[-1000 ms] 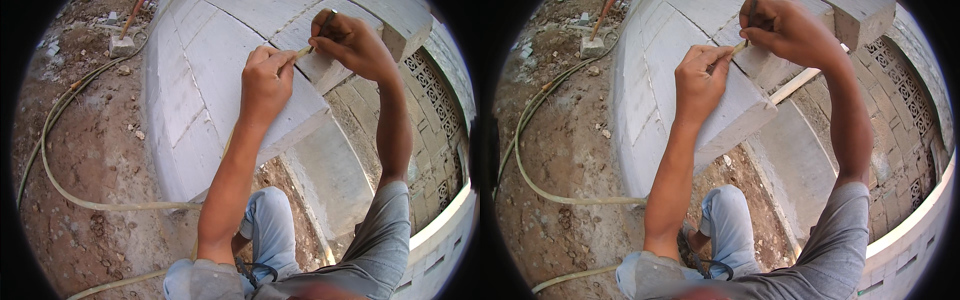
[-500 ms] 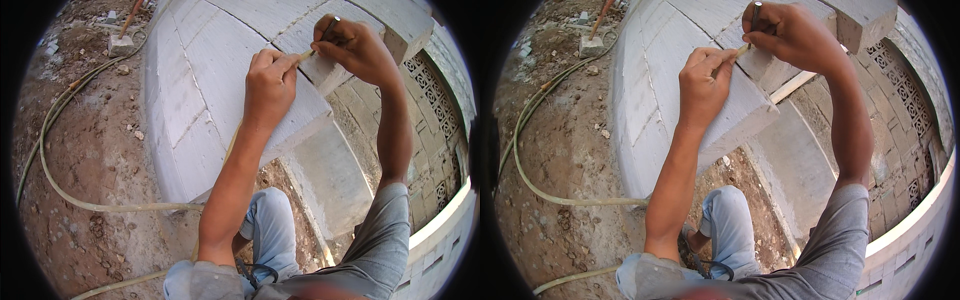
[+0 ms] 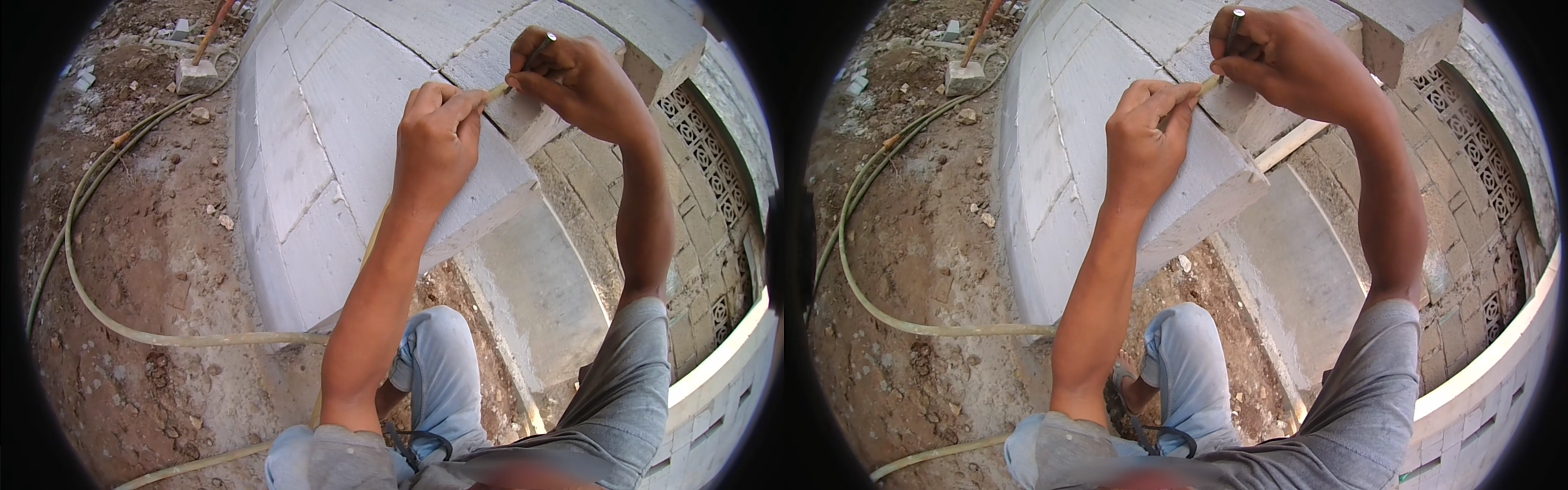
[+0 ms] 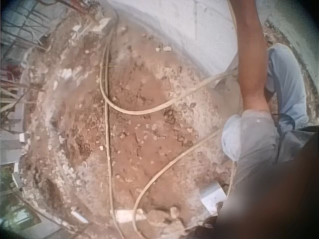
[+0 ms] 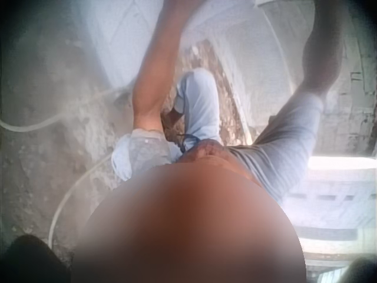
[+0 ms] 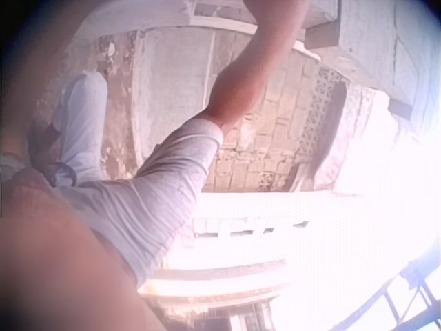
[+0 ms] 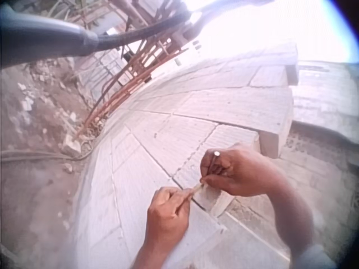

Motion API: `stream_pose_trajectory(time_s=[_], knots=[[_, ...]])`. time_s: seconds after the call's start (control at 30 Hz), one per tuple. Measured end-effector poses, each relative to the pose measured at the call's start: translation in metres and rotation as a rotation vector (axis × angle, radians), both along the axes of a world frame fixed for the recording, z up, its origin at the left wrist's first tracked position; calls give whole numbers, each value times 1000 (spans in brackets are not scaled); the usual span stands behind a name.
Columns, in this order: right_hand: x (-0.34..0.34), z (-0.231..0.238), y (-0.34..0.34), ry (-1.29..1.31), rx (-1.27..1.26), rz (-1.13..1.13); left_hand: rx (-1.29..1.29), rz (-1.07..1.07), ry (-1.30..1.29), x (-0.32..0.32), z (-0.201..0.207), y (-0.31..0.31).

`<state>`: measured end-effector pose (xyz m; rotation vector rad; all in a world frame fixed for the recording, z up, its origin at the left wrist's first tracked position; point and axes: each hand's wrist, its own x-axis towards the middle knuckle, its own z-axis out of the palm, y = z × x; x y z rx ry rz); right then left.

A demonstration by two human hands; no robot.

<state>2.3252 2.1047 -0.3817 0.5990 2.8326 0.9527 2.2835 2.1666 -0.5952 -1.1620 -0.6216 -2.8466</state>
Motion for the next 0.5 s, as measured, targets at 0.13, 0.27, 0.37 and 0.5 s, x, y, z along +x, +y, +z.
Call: stream_pose_trajectory(time_s=[0.13,0.27,0.37,0.5], knots=[[1,-1,1,8,6,27,15,4,-1,0,0,0],[1,-1,0,-29,36,42,4,-6,4,1,0,0],[-5,-7,-6,-32,63,-16,8,1,-3,1,0,1],[-9,-5,-10,-99,54,-49,-13,-11,3,-1,-1,0]])
